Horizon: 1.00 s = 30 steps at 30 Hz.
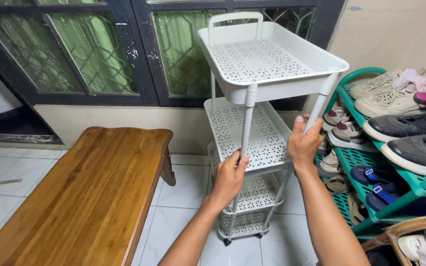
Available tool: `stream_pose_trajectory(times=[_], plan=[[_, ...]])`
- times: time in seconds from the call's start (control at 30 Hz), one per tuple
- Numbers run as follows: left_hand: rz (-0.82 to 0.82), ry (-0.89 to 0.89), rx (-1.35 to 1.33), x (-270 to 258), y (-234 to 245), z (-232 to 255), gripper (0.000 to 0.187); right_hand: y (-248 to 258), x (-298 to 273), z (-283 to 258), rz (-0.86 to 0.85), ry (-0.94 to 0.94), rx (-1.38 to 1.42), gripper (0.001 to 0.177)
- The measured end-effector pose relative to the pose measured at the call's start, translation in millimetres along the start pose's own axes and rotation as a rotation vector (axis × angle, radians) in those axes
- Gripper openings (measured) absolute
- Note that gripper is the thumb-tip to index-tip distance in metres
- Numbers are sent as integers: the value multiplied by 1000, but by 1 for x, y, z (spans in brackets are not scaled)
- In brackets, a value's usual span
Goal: The person disassembles a white plastic three-tier storage shelf by hand. They remove the top tray's front handle, then detach the vertical support poles from the trays, and finally lift the top tray off the frame.
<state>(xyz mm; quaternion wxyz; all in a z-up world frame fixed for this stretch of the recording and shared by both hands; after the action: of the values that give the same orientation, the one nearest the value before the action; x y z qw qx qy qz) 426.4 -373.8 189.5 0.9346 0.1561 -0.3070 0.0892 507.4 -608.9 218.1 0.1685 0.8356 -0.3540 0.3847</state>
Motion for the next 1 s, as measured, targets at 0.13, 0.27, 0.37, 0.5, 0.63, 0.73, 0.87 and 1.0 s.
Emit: stream_pose_trajectory(times=[0.13, 0.27, 0.37, 0.5, 0.63, 0.73, 0.87, 1.0], plan=[[16, 2, 94, -8, -16, 21, 24, 2, 16, 16, -3, 33, 21, 24], [19, -36, 51, -11, -28, 38, 22, 2, 27, 28, -16, 61, 33, 23], [4, -22, 57, -14, -37, 44, 21, -1, 34, 37, -35, 51, 25, 22], [-45, 3, 33, -18, -54, 49, 30, -6, 44, 51, -92, 39, 17, 22], [-37, -129, -52, -20, -62, 58, 42, -12, 52, 76, -249, -97, 95, 34], [-175, 57, -17, -17, -63, 33, 53, -14, 51, 80, -288, -231, 292, 52], [95, -100, -131, 12, -12, 7, 43, 24, 4, 43, -141, -105, 262, 65], [267, -53, 95, 54, 47, -43, 40, 47, -70, -23, -80, -16, 83, 74]])
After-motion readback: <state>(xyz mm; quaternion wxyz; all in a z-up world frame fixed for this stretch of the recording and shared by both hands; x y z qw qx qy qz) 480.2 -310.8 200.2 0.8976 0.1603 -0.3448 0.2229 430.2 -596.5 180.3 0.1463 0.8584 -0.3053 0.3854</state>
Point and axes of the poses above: each hand's wrist, its own x-axis towards the middle knuckle, its own y-axis out of the back of the hand, z = x × y, the point moved 7 cm from there along x, towards the middle knuckle, and after that the axes turned 4 degrees about z, right-handed, at the moved point
